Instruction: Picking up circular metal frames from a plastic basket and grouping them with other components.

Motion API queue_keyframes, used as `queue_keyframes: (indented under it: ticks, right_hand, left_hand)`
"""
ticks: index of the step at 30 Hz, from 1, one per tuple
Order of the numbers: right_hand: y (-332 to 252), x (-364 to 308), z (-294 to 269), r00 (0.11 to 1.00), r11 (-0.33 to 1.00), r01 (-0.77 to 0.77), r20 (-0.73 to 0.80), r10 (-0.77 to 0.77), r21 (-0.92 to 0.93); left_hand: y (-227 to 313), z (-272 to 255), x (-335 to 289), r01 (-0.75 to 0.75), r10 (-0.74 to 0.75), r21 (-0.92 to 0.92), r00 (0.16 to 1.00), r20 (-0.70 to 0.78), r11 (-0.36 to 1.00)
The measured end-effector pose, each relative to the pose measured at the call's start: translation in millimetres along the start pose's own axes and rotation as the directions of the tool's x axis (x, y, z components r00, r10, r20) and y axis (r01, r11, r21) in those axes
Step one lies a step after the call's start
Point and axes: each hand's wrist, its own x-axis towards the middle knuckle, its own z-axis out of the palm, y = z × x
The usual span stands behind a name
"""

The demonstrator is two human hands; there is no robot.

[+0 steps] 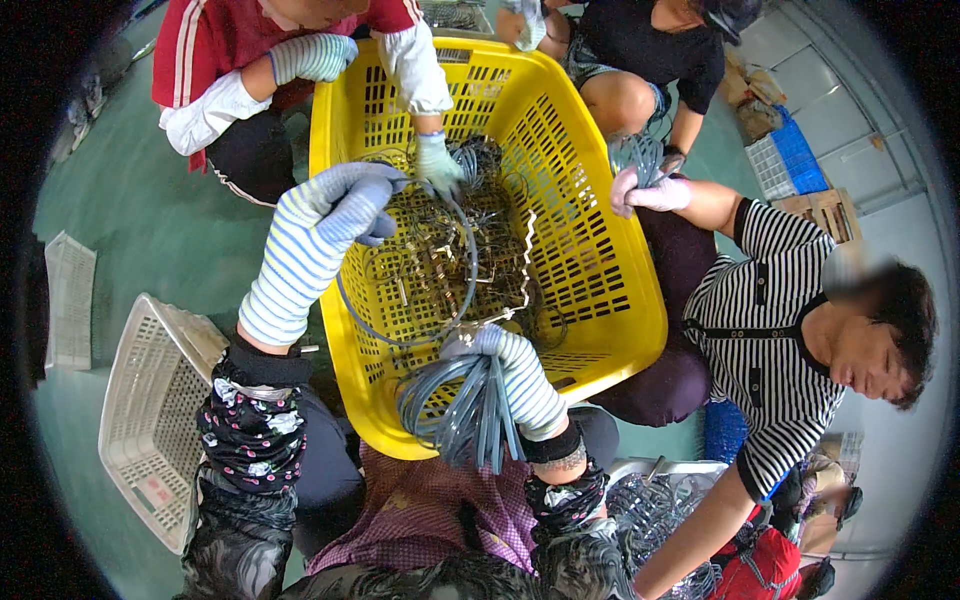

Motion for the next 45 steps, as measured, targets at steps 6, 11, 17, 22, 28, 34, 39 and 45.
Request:
queue_keyframes:
  ticks: [6,11,17,22,28,34,39,45]
  right_hand:
    - [2.2,4.1,-0.8,0.896,0.799,0.397,0.38,-0.23,-0.451]
    - [-5.1,2.7,8.8,0.701,0.261,0.713,0.646,-0.304,-0.651]
    - [1.7,-3.5,9.6,0.623,0.075,0.762,0.698,-0.353,-0.643]
    - [4.0,-5.8,12.1,0.59,-0.034,0.768,0.726,-0.354,-0.64]
    - [3.6,-12.1,-2.9,0.663,-0.018,0.684,0.633,-0.4,-0.729]
    - [-1.3,-13.1,-10.4,0.679,-0.105,0.65,0.638,-0.364,-0.752]
    - [-9.0,-19.3,-12.3,0.661,-0.325,0.598,0.68,-0.317,-0.733]
    - [-17.4,-24.5,-18.9,0.644,-0.493,0.541,0.713,-0.279,-0.682]
  left_hand:
    - [2.6,2.2,1.7,-0.019,0.018,0.03,0.999,0.029,0.999]
    - [0.9,6.3,2.2,-0.051,0.044,0.106,0.997,0.065,0.993]
    - [-3.7,16.7,1.7,-0.066,0.022,0.252,0.984,0.175,0.966]
    - [3.3,9.7,-14.0,-0.152,0.026,0.488,0.967,0.255,0.859]
    - [-8.2,8.4,-12.1,-0.154,-0.027,0.478,0.936,0.35,0.865]
    - [-11.2,-7.0,-20.1,-0.266,-0.04,0.684,0.917,0.397,0.68]
    - [-17.4,-7.0,-21.0,-0.175,-0.189,0.741,0.906,0.379,0.648]
    - [-15.9,-8.8,-14.7,0.012,-0.351,0.623,0.835,0.424,0.782]
